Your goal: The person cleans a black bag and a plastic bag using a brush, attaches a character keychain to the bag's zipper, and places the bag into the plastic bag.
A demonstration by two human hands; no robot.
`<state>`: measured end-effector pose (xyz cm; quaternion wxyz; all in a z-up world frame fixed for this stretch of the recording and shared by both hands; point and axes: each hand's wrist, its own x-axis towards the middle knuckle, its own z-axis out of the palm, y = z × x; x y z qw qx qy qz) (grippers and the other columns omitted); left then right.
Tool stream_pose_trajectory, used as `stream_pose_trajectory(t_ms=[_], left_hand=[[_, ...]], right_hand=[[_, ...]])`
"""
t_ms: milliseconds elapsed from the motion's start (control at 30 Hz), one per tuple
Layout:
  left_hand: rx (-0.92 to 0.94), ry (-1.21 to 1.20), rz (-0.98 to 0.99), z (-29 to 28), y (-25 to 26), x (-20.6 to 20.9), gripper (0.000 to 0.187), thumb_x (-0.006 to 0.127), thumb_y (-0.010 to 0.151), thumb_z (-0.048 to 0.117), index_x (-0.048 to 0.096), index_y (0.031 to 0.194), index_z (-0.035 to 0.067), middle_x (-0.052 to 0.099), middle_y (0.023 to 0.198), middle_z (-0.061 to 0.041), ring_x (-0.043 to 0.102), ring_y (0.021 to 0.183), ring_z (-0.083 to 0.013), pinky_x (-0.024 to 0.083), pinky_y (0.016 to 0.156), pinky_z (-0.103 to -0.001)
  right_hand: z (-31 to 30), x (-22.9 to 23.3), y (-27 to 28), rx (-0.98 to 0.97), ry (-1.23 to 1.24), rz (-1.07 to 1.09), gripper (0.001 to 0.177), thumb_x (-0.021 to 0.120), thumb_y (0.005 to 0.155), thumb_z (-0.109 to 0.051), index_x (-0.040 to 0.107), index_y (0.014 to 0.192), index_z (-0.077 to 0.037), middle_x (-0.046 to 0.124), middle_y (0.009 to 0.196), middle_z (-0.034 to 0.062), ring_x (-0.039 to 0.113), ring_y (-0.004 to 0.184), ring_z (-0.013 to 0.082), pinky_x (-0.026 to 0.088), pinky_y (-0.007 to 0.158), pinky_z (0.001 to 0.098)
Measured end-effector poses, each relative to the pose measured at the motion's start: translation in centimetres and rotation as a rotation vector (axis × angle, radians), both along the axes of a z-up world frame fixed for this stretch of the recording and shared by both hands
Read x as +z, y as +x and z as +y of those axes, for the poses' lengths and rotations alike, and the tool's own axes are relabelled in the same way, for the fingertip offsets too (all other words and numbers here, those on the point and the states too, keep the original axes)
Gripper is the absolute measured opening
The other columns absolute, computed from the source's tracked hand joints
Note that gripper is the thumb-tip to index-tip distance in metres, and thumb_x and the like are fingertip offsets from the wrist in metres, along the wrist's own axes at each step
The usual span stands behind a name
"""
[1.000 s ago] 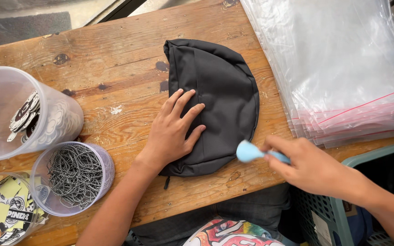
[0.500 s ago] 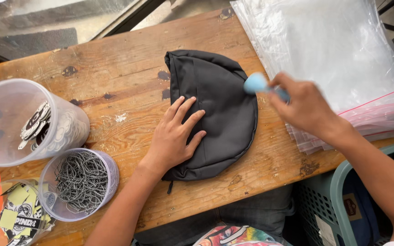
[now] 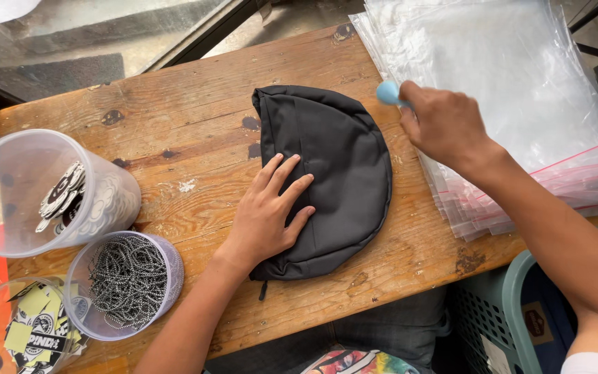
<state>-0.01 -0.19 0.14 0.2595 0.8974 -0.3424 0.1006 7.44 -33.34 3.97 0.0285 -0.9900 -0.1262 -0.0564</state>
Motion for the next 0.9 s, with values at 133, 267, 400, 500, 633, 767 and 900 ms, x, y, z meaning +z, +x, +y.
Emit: stream_pose_trajectory(t_ms=[133,267,400,500,633,767,900], left_hand=[[0.000,-0.037,0.025,0.1,0.1,0.0,0.040,0.066,0.093,0.025,0.061,0.131,0.014,0.052,0.142,-0.016,0.045,0.137,-0.0435,0.036,0.113,-0.051],[0.019,-0.091,0.067,0.1,0.3,-0.4,0.043,0.065,0.094,0.024,0.058,0.135,0.013,0.051,0.142,-0.015,0.045,0.138,-0.0419,0.035,0.115,-0.051],[0.030,-0.109,0.092,0.0,0.2,-0.4,0.048,0.067,0.094,0.025,0.057,0.138,0.011,0.051,0.141,-0.015,0.044,0.138,-0.0411,0.034,0.116,-0.051],[0.038,-0.117,0.098,0.0,0.2,-0.4,0.049,0.068,0.093,0.024,0.056,0.139,0.011,0.051,0.141,-0.014,0.044,0.138,-0.0408,0.034,0.116,-0.051],[0.004,-0.101,0.054,0.2,0.2,-0.4,0.048,0.067,0.096,0.025,0.054,0.138,0.008,0.049,0.147,-0.013,0.041,0.141,-0.0365,0.040,0.116,-0.049],[0.016,-0.110,0.074,0.1,0.1,-0.2,0.048,0.069,0.094,0.024,0.056,0.138,0.009,0.050,0.144,-0.014,0.043,0.139,-0.0387,0.038,0.115,-0.050],[0.038,-0.106,0.105,-0.1,0.2,0.1,0.050,0.070,0.092,0.022,0.057,0.139,0.010,0.051,0.141,-0.014,0.045,0.138,-0.0396,0.036,0.116,-0.050]], right_hand=[[3.1,0.1,-0.5,0.007,0.380,0.128,0.023,0.064,0.096,-0.029,0.063,0.115,-0.017,0.069,0.076,0.0103,0.069,0.075,0.0376,0.053,0.067,0.0503],[5.4,-1.3,-2.7,0.074,0.560,0.347,0.021,0.066,0.087,-0.026,0.063,0.106,-0.017,0.067,0.068,0.0081,0.067,0.068,0.0303,0.051,0.064,0.0445],[6.6,0.1,-7.4,0.132,0.500,0.535,0.024,0.067,0.081,-0.034,0.068,0.103,-0.023,0.070,0.069,0.0133,0.070,0.070,0.0369,0.052,0.066,0.0489],[8.6,4.7,-11.4,0.185,0.529,0.963,0.013,0.068,0.076,-0.026,0.073,0.087,-0.021,0.075,0.060,0.0067,0.069,0.060,0.0219,0.055,0.062,0.0372],[5.9,4.6,-10.5,0.134,0.341,0.961,0.013,0.066,0.087,-0.033,0.069,0.098,-0.027,0.069,0.073,-0.0040,0.058,0.067,0.0105,0.046,0.068,0.0278],[4.4,2.4,-11.3,-0.214,0.312,0.570,0.025,0.061,0.091,-0.035,0.063,0.112,-0.021,0.064,0.081,0.0109,0.059,0.075,0.0291,0.047,0.070,0.0444],[6.6,3.5,-14.6,-0.049,0.572,0.890,0.021,0.065,0.083,-0.026,0.077,0.101,-0.025,0.079,0.062,0.0033,0.073,0.058,0.0172,0.058,0.061,0.0330]])
